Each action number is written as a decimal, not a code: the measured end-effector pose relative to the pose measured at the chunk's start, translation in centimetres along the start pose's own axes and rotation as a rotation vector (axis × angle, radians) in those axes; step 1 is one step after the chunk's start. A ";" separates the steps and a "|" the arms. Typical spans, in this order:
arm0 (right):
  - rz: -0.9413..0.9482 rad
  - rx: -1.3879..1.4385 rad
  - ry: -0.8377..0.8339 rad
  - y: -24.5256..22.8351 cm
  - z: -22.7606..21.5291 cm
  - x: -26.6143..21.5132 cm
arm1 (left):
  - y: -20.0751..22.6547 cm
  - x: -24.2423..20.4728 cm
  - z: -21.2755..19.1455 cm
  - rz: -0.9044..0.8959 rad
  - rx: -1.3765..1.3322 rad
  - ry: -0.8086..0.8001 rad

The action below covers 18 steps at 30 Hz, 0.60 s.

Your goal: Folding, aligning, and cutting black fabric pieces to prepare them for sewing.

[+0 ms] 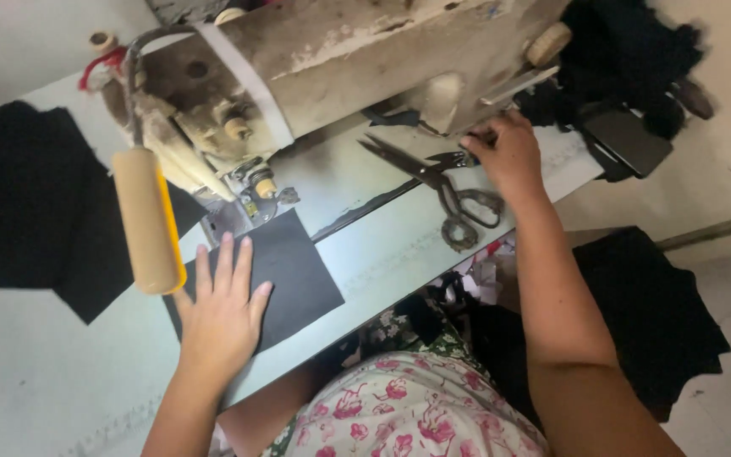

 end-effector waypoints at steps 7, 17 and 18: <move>-0.465 0.312 0.314 -4.1 -2.2 -4.1 | 0.0 -0.1 0.0 -0.066 -0.204 -0.090; -0.026 0.827 -0.529 -25.8 10.4 -17.4 | -2.3 -4.5 -2.1 0.010 -0.565 0.267; -0.024 0.827 -0.532 -26.4 11.1 -17.5 | -2.2 -4.9 -1.8 0.008 -0.566 0.265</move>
Point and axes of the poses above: each hand's wrist, its own x-axis towards the middle knuckle, its own z-axis out of the palm, y = z × x, the point moved 10 cm from there along x, towards the middle knuckle, and after that the axes turned 2 degrees about x, right-handed, at the moved point
